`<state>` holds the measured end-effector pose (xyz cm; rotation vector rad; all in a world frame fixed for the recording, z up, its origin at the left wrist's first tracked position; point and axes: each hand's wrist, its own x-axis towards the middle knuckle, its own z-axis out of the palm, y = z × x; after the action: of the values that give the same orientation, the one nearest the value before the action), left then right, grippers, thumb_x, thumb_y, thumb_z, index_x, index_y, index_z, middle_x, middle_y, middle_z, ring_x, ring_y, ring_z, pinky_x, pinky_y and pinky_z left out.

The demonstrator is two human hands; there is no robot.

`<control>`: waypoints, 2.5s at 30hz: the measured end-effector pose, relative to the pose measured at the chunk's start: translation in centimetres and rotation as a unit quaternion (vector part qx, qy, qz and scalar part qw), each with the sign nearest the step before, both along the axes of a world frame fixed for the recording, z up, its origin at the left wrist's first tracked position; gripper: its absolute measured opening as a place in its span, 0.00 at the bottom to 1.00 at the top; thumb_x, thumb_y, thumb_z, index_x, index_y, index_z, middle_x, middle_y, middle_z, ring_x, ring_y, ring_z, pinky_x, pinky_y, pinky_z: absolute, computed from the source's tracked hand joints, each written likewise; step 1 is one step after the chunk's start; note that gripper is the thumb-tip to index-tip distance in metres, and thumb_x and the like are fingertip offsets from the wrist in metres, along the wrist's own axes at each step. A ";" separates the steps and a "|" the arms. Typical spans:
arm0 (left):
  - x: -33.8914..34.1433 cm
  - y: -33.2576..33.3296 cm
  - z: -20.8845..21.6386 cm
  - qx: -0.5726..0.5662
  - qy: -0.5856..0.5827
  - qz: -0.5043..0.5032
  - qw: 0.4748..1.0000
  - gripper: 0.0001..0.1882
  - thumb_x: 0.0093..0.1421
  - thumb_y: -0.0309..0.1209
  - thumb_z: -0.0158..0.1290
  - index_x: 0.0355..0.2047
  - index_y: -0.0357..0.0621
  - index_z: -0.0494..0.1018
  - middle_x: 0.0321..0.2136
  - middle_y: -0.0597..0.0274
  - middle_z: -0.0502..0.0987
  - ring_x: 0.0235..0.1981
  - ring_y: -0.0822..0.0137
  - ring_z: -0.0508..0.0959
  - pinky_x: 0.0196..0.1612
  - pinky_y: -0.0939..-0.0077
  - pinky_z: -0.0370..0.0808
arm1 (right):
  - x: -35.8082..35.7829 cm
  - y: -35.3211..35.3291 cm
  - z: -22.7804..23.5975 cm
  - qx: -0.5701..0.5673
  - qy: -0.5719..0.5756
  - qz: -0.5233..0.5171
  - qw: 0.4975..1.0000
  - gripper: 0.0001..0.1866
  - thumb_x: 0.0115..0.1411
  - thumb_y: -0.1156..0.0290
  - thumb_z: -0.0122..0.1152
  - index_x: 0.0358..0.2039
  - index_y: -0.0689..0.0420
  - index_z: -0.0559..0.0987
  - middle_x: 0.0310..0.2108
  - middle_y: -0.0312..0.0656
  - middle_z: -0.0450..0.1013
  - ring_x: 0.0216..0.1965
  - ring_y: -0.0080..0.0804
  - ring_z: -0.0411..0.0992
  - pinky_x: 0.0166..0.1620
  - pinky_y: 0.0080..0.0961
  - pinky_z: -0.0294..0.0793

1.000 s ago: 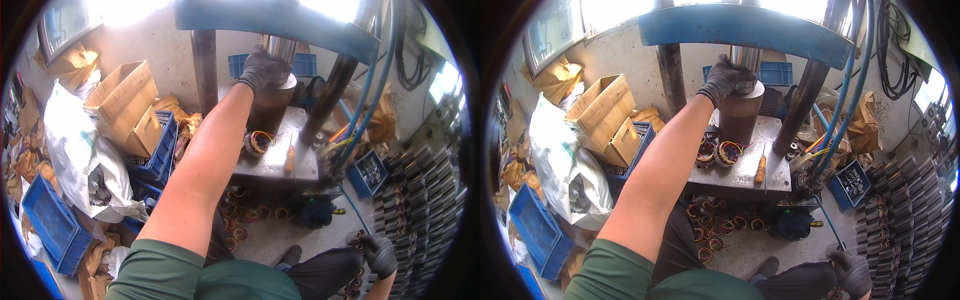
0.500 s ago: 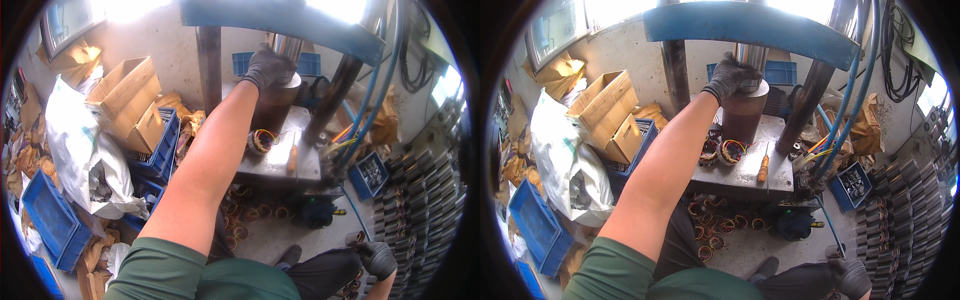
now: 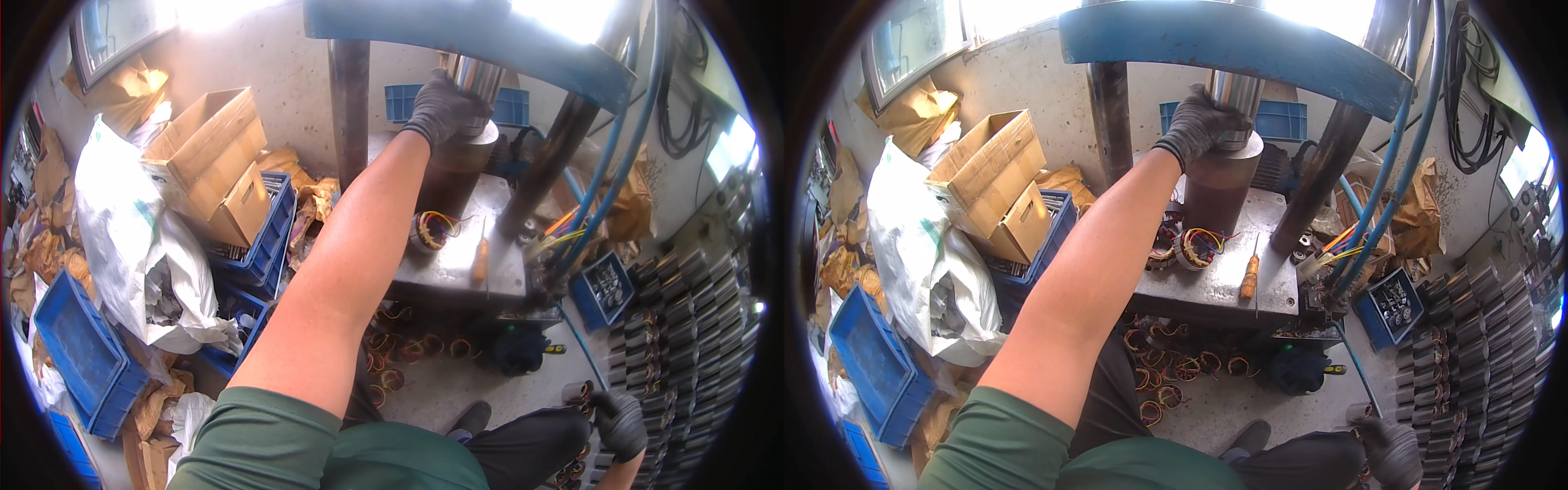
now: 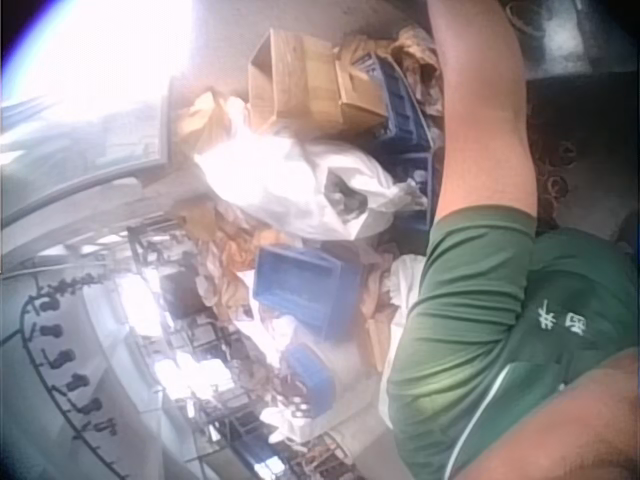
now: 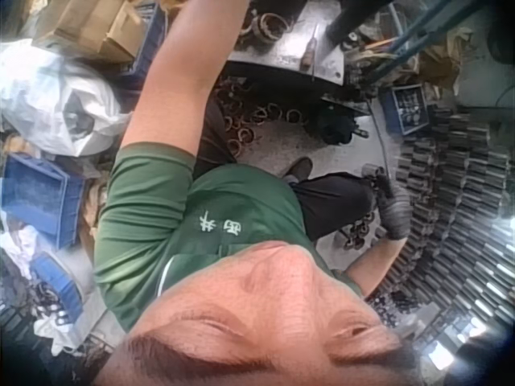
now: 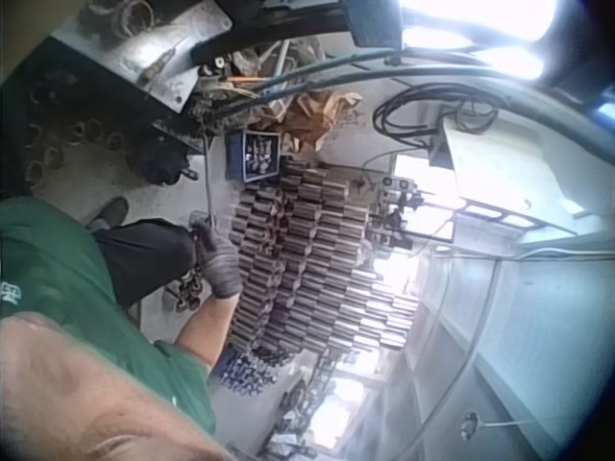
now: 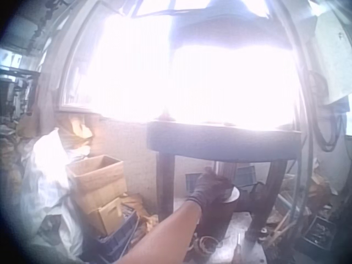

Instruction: Using a hydraulic press to insert copper-wound stators into metal housings for electric motors.

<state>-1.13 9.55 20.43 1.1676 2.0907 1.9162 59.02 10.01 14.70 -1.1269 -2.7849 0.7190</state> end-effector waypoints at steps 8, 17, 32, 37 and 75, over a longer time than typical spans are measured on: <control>0.4 -0.4 0.3 -0.010 0.003 0.003 1.000 0.42 0.37 0.39 0.80 0.47 0.28 0.70 0.38 0.43 0.83 0.42 0.58 0.84 0.48 0.68 0.82 | -0.4 2.0 0.8 -0.055 0.100 -0.119 0.986 0.09 0.60 0.82 0.59 0.41 0.63 0.83 0.32 0.53 0.81 0.30 0.43 0.80 0.38 0.35 0.78; 1.5 0.1 0.7 -0.013 0.044 0.027 0.999 0.53 0.43 0.44 0.74 0.61 0.26 0.58 0.52 0.38 0.78 0.51 0.56 0.81 0.57 0.69 0.77 | -9.3 13.9 7.6 0.440 0.241 -0.020 0.865 0.13 0.69 0.64 0.61 0.47 0.61 0.81 0.37 0.49 0.78 0.36 0.45 0.78 0.46 0.37 0.75; 4.5 -3.2 0.5 -0.089 0.181 -0.005 0.979 0.46 0.49 0.42 0.68 0.64 0.36 0.62 0.54 0.42 0.77 0.56 0.50 0.79 0.60 0.60 0.76 | -12.2 19.1 9.6 0.381 0.190 -0.109 0.898 0.15 0.64 0.62 0.60 0.40 0.62 0.83 0.37 0.55 0.79 0.42 0.55 0.78 0.48 0.44 0.76; 8.7 -7.5 -3.1 0.128 0.069 0.033 0.989 0.41 0.50 0.32 0.71 0.62 0.43 0.65 0.52 0.50 0.76 0.54 0.61 0.79 0.54 0.59 0.80 | -11.0 17.4 9.0 0.394 0.186 -0.105 0.894 0.11 0.61 0.68 0.59 0.38 0.62 0.82 0.36 0.56 0.78 0.41 0.56 0.78 0.47 0.44 0.76; 16.5 -4.9 -20.3 -0.369 0.439 -0.160 0.803 0.19 0.61 0.39 0.60 0.50 0.46 0.80 0.51 0.52 0.79 0.63 0.49 0.74 0.54 0.57 0.75 | -24.0 6.0 -14.3 -0.352 0.546 -0.119 0.751 0.43 0.54 0.64 0.79 0.66 0.64 0.67 0.55 0.47 0.73 0.52 0.37 0.77 0.51 0.34 0.82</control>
<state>15.40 4.66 0.12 2.1615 2.3453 0.2480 35.07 16.03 0.38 -0.6621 -1.3526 1.7325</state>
